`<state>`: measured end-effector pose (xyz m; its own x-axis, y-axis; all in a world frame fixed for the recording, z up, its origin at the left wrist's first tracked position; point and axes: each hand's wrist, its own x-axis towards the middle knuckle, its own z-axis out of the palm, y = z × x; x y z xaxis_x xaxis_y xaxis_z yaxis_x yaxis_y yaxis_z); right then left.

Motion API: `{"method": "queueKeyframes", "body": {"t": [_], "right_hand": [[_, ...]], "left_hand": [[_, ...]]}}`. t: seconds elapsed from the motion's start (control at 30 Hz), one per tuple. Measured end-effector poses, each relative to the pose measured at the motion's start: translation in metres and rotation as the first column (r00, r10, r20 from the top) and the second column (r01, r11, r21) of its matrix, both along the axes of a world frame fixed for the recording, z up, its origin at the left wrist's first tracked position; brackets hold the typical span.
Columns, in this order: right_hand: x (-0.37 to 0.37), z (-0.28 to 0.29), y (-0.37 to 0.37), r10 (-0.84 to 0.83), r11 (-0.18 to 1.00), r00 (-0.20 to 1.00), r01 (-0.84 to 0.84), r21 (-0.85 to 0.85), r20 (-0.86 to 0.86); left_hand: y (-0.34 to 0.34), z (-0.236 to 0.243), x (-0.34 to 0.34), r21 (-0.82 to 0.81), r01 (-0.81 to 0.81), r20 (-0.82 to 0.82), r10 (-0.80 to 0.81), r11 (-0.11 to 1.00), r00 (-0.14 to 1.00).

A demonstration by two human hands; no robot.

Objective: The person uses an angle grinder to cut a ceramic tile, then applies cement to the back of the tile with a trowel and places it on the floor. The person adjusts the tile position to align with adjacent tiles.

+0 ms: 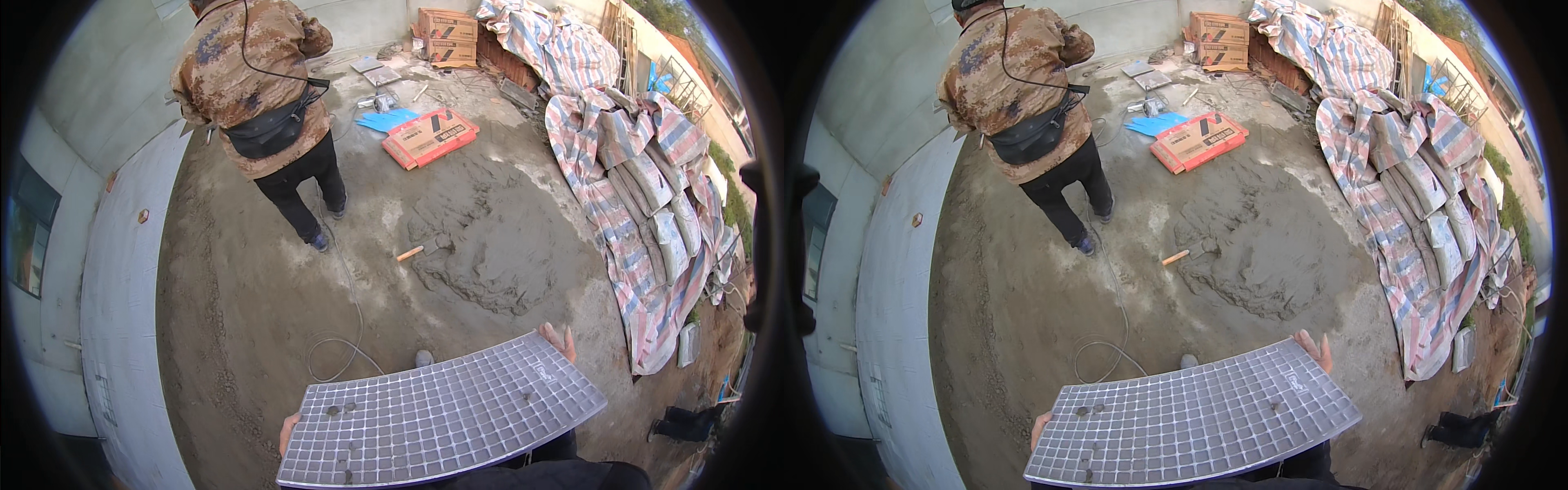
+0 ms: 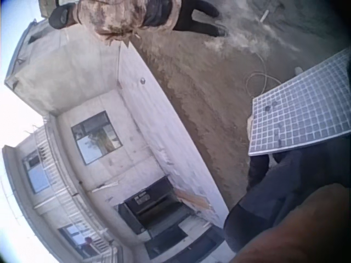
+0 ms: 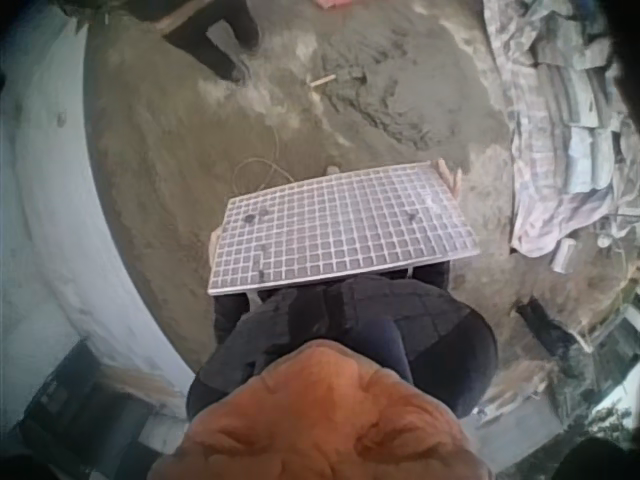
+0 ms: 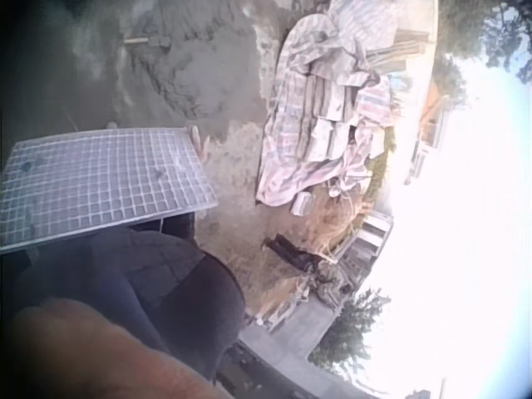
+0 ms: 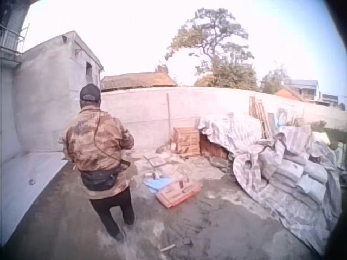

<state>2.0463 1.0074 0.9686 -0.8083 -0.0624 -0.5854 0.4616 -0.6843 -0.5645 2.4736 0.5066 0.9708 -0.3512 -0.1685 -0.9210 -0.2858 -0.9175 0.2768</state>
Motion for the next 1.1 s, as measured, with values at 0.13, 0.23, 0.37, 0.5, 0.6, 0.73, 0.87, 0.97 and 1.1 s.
{"method": "queueKeyframes", "body": {"t": [0.13, 0.23, 0.37, 0.5, 0.6, 0.73, 0.87, 0.97, 1.1], "right_hand": [[-0.037, 0.004, -0.026, 0.057, 0.997, 0.997, -0.059, 0.045, 0.055], [-0.097, 0.0, -0.073, 0.08, 0.996, 0.996, -0.081, 0.033, 0.038], [-0.167, -0.012, -0.147, 0.034, 0.999, 0.999, -0.034, 0.018, 0.026], [-0.246, -0.021, -0.231, -0.008, 0.997, 0.995, 0.016, 0.079, -0.098], [-0.301, -0.002, -0.292, -0.206, 0.974, 0.976, 0.211, 0.083, -0.07], [-0.325, 0.042, -0.349, -0.161, 0.964, 0.941, 0.215, 0.157, -0.299], [-0.338, 0.081, -0.36, 0.141, 0.925, 0.981, -0.081, 0.371, -0.136], [-0.354, 0.064, -0.369, 0.346, 0.906, 0.937, -0.347, 0.242, 0.048], [-0.381, -0.035, -0.415, 0.328, 0.913, 0.945, -0.319, 0.256, 0.008]], "left_hand": [[-0.001, 0.011, -0.013, -0.001, -0.19, 0.011, 0.19, 0.982, 0.982], [-0.047, -0.001, -0.06, 0.06, -0.122, 0.037, 0.12, 0.991, 0.992], [-0.149, -0.021, -0.158, 0.034, -0.037, 0.056, 0.035, 0.999, 0.998], [-0.226, -0.053, -0.284, -0.625, -0.009, -0.168, -0.124, 0.78, 0.978], [-0.32, -0.074, -0.399, -0.5, 0.128, -0.071, -0.188, 0.857, 0.98], [-0.411, -0.043, -0.503, -0.447, 0.083, -0.321, -0.246, 0.89, 0.915], [-0.489, -0.009, -0.611, -0.235, 0.333, -0.39, -0.402, 0.913, 0.828], [-0.529, -0.027, -0.673, -0.16, 0.556, -0.367, -0.572, 0.816, 0.733], [-0.585, -0.096, -0.747, -0.276, 0.619, -0.284, -0.678, 0.735, 0.678]]}}
